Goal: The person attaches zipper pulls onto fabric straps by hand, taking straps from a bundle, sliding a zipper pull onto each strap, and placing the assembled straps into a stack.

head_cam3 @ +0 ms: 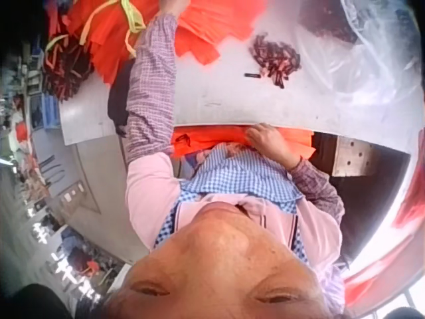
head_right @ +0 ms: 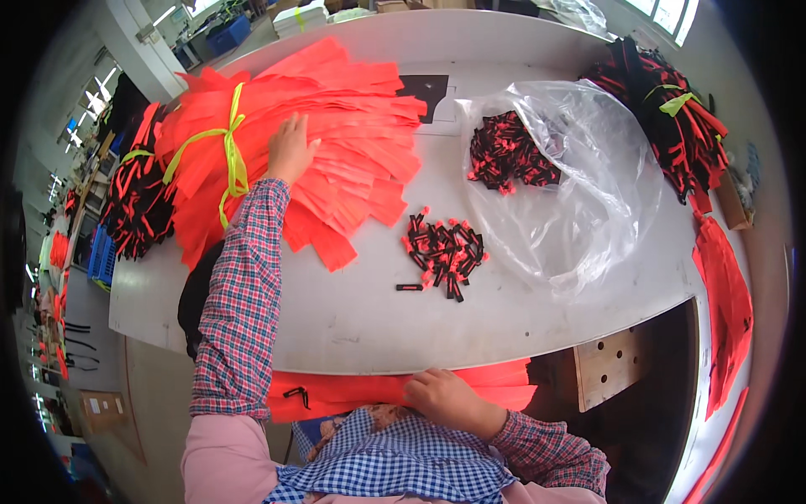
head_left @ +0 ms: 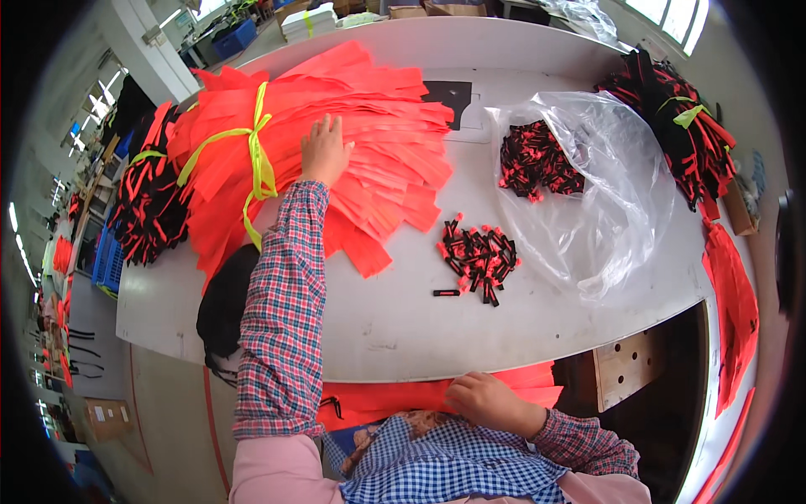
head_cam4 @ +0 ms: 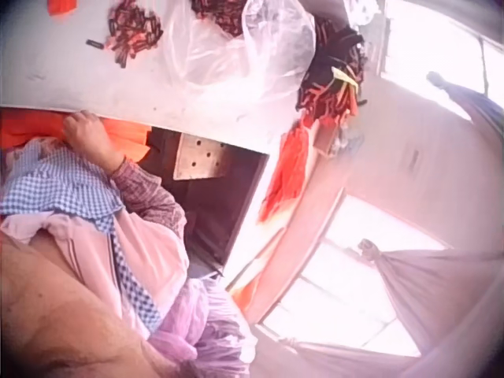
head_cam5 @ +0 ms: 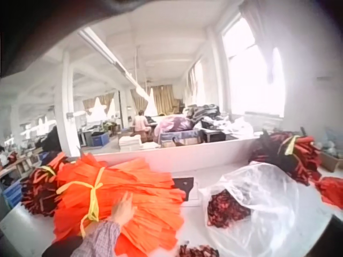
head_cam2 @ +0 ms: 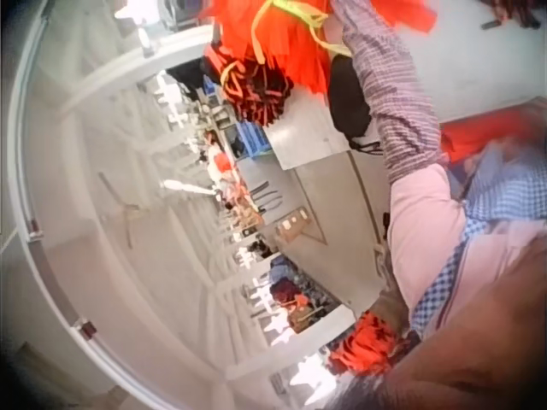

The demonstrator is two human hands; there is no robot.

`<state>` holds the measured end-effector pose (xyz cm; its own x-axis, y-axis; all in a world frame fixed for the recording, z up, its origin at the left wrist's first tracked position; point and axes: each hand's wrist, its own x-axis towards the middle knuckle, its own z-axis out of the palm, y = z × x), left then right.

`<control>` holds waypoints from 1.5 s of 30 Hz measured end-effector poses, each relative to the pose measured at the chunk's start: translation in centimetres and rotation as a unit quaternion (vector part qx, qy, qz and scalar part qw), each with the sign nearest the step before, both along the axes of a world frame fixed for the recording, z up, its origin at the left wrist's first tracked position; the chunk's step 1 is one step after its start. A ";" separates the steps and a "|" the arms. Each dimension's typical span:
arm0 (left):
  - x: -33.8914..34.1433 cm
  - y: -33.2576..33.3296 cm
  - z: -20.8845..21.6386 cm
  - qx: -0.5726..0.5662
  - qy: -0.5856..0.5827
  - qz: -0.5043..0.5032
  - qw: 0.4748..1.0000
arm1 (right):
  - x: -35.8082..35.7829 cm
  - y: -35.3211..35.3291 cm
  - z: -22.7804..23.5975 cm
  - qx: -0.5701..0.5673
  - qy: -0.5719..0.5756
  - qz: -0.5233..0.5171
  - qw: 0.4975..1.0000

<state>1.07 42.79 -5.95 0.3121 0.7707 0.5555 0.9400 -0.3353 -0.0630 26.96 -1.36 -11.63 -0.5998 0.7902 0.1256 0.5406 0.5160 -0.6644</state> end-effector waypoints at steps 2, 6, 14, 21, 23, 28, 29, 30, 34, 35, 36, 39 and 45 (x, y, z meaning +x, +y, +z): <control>0.9 0.9 -0.3 -0.023 0.035 0.003 0.999 | -0.3 0.0 -0.3 -0.012 0.008 -0.004 1.000; 2.7 1.7 0.3 -0.105 0.086 0.048 0.990 | -0.1 0.2 -0.3 -0.020 0.009 -0.030 0.999; 1.1 0.6 -0.3 -0.077 0.083 -0.036 0.993 | -0.5 0.4 0.7 0.002 -0.010 -0.003 1.000; 1.3 -1.4 -0.3 -0.085 0.077 -0.078 0.990 | -1.2 -0.9 -0.4 0.034 0.001 0.023 0.999; 2.1 -2.0 -0.2 -0.058 0.095 -0.093 0.989 | -1.1 -1.3 -0.2 -0.010 0.005 0.013 1.000; 0.7 -2.3 0.2 -0.015 0.150 -0.087 0.985 | -1.4 -1.8 0.2 -0.005 -0.003 0.017 1.000; 0.0 -2.7 0.3 -0.013 0.108 -0.102 0.989 | -1.6 -1.8 0.4 -0.005 0.001 0.016 1.000; -0.7 -3.5 0.4 -0.010 0.066 -0.117 0.991 | -1.6 -1.7 0.8 -0.003 0.003 0.021 1.000; -0.2 -11.6 1.0 0.099 0.018 -0.269 0.958 | -1.8 0.0 3.2 -0.203 0.257 -0.130 0.936; -0.6 -14.0 0.7 0.134 0.016 -0.313 0.940 | -2.2 1.0 4.1 -0.318 0.369 -0.185 0.854; -0.4 -17.2 0.9 0.111 0.026 -0.343 0.932 | -2.4 2.1 5.0 -0.329 0.416 -0.198 0.824; 0.7 -26.6 2.7 0.069 0.033 -0.417 0.906 | -3.6 4.3 7.0 -0.335 0.514 -0.222 0.757; 1.2 -35.3 1.2 0.016 -0.012 -0.437 0.899 | -5.0 2.3 5.9 -0.281 0.542 -0.307 0.730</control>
<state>2.27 7.53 -4.78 0.7788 0.2202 0.5874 0.3200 -0.9448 -0.0700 21.95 0.93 -5.69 0.1013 0.9777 -0.1838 -0.4450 -0.1207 -0.8874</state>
